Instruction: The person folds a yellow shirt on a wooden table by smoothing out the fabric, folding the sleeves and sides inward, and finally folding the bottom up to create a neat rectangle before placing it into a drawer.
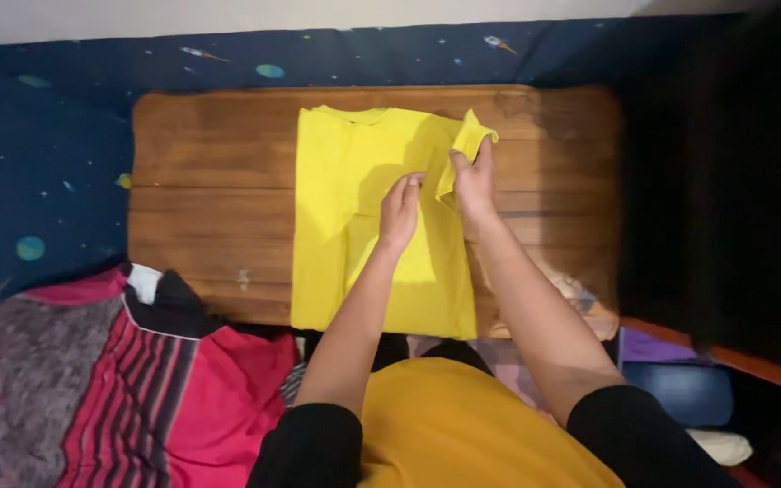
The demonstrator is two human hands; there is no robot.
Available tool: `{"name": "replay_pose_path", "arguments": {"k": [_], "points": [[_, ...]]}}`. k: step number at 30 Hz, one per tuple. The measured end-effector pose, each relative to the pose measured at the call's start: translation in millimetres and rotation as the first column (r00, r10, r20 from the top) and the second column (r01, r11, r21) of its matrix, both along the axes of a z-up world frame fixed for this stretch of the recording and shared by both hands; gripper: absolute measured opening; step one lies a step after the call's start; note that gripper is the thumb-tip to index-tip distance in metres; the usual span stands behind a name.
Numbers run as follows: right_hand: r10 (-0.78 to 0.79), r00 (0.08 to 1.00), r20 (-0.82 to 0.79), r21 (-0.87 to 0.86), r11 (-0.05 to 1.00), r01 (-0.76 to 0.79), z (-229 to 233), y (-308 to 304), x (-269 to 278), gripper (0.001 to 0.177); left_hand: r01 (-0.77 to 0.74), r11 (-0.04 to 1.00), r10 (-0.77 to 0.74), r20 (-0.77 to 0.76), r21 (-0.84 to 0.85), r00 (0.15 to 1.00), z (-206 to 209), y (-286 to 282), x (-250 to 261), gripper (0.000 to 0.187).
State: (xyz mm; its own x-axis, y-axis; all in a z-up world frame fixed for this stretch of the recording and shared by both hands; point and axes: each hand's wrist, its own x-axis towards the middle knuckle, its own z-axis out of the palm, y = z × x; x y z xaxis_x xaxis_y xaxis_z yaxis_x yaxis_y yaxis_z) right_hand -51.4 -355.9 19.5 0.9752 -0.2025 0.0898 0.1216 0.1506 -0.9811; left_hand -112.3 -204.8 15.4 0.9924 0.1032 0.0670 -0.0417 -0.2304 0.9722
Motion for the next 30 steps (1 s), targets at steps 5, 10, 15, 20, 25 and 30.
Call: {"name": "replay_pose_path", "arguments": {"k": [5,10,15,20,25,30], "points": [[-0.003,0.996,0.094,-0.177,0.984,0.02,-23.8,58.7,5.3,0.051,0.042,0.934,-0.099,-0.143,-0.355,0.985,-9.4,65.5,7.7,0.053],[0.109,0.994,0.025,-0.461,0.883,-0.085,0.2,120.5,-14.4,0.057,-0.013,0.789,-0.204,-0.281,-0.614,0.938,-18.6,110.7,30.0,0.063],[0.344,0.92,-0.187,-0.533,0.751,-0.39,18.0,160.9,-23.0,0.066,-0.148,0.81,-0.041,-0.307,-0.567,0.951,-71.0,136.8,48.2,0.069],[0.306,0.933,-0.189,-0.607,0.71,-0.356,-24.9,127.8,-15.4,0.05,-0.212,0.936,0.095,-0.378,-0.282,0.921,-86.7,145.2,54.8,0.067],[0.081,0.97,-0.229,-0.699,0.68,-0.222,-24.5,59.4,28.9,0.05,-0.32,0.912,0.226,-0.338,-0.256,0.914,-54.1,146.9,74.6,0.039],[-0.008,0.962,-0.275,-0.915,0.309,-0.259,17.1,28.1,63.6,0.046,-0.291,0.957,0.288,-0.197,0.013,0.937,-47.0,151.8,86.1,0.035]]}}
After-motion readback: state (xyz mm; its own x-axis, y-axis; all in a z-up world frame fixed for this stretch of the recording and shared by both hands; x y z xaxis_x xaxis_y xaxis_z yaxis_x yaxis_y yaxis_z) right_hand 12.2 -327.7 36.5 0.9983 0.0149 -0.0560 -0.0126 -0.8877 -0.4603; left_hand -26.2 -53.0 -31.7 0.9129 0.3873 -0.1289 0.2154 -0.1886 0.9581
